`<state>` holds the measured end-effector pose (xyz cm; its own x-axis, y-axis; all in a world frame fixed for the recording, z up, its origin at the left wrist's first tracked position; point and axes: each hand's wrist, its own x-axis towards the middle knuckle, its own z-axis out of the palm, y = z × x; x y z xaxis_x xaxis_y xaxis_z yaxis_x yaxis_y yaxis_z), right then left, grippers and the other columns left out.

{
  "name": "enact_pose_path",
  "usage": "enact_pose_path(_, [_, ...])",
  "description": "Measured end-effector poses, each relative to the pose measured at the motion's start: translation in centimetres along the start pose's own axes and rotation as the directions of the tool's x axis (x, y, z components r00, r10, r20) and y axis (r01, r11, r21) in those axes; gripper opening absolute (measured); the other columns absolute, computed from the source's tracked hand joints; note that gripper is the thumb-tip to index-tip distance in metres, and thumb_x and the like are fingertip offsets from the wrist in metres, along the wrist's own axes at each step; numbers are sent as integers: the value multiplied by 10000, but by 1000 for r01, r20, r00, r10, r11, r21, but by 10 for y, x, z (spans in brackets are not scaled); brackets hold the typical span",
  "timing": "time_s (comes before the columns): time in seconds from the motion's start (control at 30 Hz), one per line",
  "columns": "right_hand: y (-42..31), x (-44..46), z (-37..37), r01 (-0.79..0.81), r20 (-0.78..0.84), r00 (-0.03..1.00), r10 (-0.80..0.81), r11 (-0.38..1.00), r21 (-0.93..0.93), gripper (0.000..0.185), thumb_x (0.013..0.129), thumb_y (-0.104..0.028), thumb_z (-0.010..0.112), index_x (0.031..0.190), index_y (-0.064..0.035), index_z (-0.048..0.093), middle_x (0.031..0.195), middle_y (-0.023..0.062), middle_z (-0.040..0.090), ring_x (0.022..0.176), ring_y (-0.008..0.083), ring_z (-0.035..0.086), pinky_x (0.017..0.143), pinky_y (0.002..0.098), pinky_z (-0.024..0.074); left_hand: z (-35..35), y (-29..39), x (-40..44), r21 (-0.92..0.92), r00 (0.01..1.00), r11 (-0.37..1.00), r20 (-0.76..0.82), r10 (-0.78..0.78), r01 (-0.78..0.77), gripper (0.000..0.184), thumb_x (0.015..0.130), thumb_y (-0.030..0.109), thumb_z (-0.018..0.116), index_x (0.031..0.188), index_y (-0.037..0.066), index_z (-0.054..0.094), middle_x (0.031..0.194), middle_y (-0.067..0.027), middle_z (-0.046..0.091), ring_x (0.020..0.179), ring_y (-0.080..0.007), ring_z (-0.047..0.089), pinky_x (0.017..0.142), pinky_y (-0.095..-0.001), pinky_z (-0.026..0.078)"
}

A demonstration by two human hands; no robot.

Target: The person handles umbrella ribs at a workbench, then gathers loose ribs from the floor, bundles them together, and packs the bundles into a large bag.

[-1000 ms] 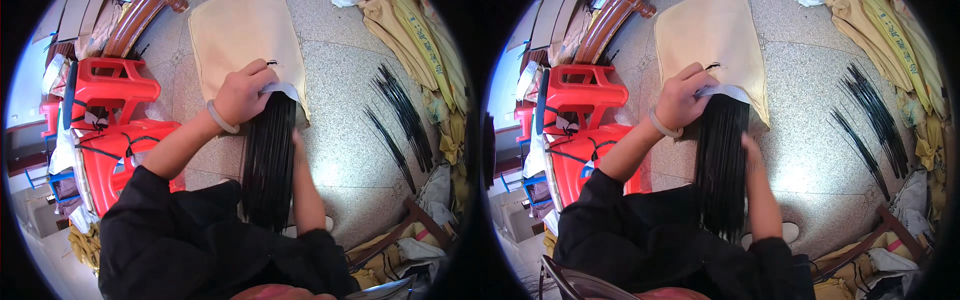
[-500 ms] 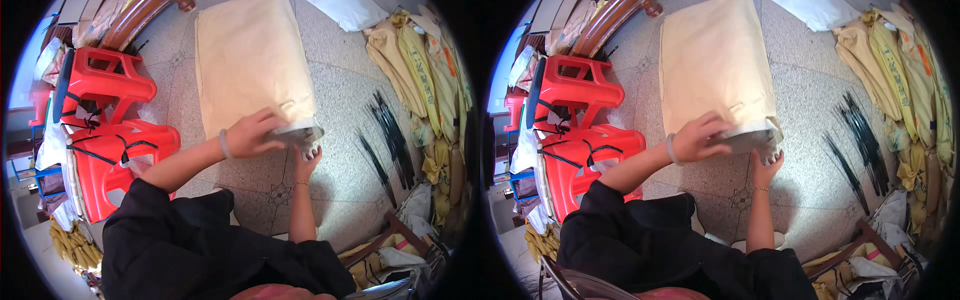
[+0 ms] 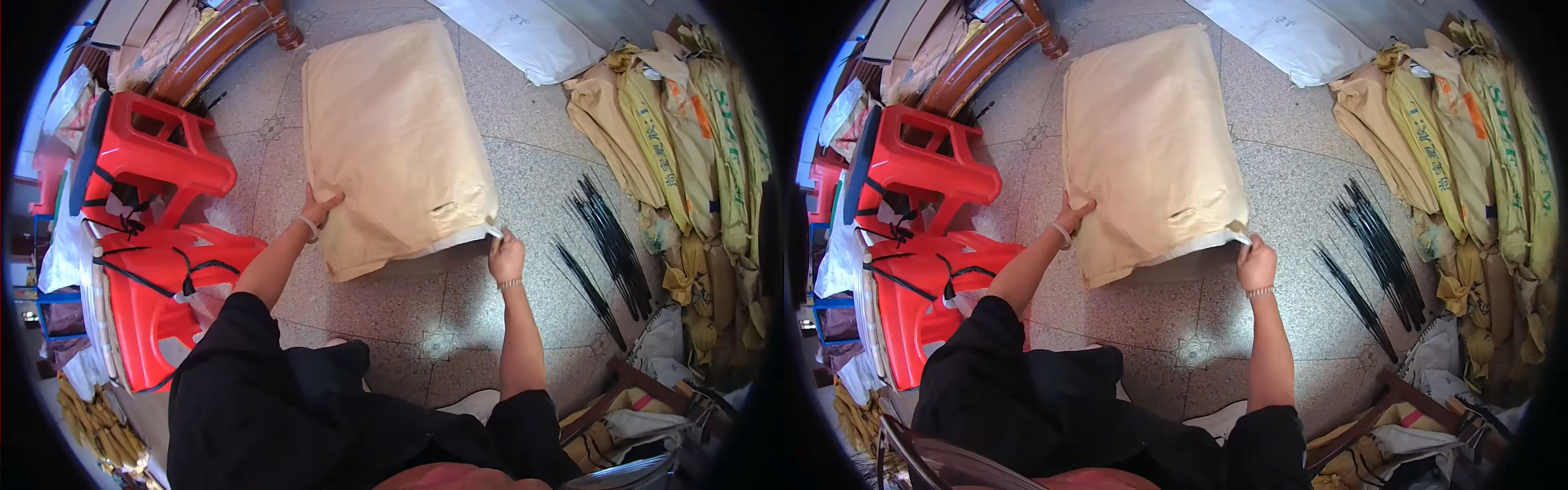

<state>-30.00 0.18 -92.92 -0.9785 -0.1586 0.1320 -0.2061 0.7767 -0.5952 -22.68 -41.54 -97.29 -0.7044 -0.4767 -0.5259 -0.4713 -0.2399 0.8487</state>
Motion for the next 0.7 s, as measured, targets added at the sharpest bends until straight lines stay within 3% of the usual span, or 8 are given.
enact_pose_path(0.07, [3, -22, -16, -177, 108, 982, 153, 946, 273, 68, 797, -79, 552, 813, -25, 591, 677, 228, 574, 625, 391, 587, 570, 431, 465, 6, 2, -1, -59, 999, 998, 16, 30, -29, 1109, 666, 158, 833, 1424, 89, 26, 1252, -163, 486, 1064, -273, 553, 878, -382, 493])
enact_pose_path(0.1, [0, -23, -16, -43, 57, 998, 34, 983, 178, 67, 803, -76, 548, 782, -19, 576, 642, 225, 546, 582, 380, 574, 531, 401, 448, 8, 2, -2, -51, 994, 993, 33, 109, -107, 978, 690, 149, 814, 1392, 89, 136, 1235, -148, 500, 1037, -265, 564, 866, -382, 501])
enact_pose_path(0.13, [-5, -27, -15, -50, 57, 998, 41, 983, 179, 67, 803, -76, 548, 782, -19, 576, 642, 225, 546, 582, 380, 574, 531, 401, 448, 7, 3, -4, -37, 982, 983, 50, 183, -182, 850, 713, 140, 794, 1360, 89, 245, 1218, -133, 513, 1010, -258, 575, 854, -382, 509])
enact_pose_path(0.2, [-19, -36, -21, 8, 29, 999, -17, 952, 305, 80, 804, -75, 537, 766, -14, 572, 619, 219, 540, 568, 378, 573, 514, 383, 444, 4, 7, -5, -31, 989, 991, 79, 129, -127, 855, 691, 102, 801, 1344, 89, 249, 1201, -130, 521, 1027, -262, 567, 869, -388, 504])
enact_pose_path(0.37, [-3, -84, -69, -8, 121, 993, -19, 976, 217, 101, 804, -54, 514, 761, 7, 583, 634, 227, 556, 569, 360, 587, 517, 384, 446, 20, 11, -24, 2, 975, 987, 159, 157, -160, 852, 671, 37, 789, 1331, 86, 253, 1173, -131, 533, 1050, -261, 554, 882, -390, 500])
enact_pose_path(0.47, [18, -107, -80, 17, -13, 1000, -13, 935, 354, 126, 827, -56, 500, 777, 10, 595, 598, 210, 546, 519, 326, 569, 492, 385, 423, 46, 1, -34, 75, 968, 982, 198, 157, -175, 892, 667, 42, 784, 1354, 91, 217, 1182, -136, 529, 1053, -262, 554, 888, -387, 494])
enact_pose_path(0.6, [47, -80, -112, -199, -6, 979, 202, 969, 150, 209, 878, -101, 454, 794, 26, 597, 570, 173, 518, 484, 292, 513, 478, 396, 387, 125, -10, -37, 133, 957, 965, 214, 196, -228, 1044, 595, 103, 840, 1381, 66, 154, 1233, -148, 498, 1108, -272, 518, 946, -360, 448])
enact_pose_path(0.7, [84, -16, -115, -67, -187, 982, 35, 983, -170, 226, 883, -139, 467, 731, 20, 519, 621, 213, 532, 623, 397, 534, 605, 487, 408, 192, -15, 12, 118, 945, 956, 224, 239, -270, 1134, 542, 148, 878, 1390, 25, 134, 1279, -164, 466, 1159, -265, 484, 989, -344, 408])
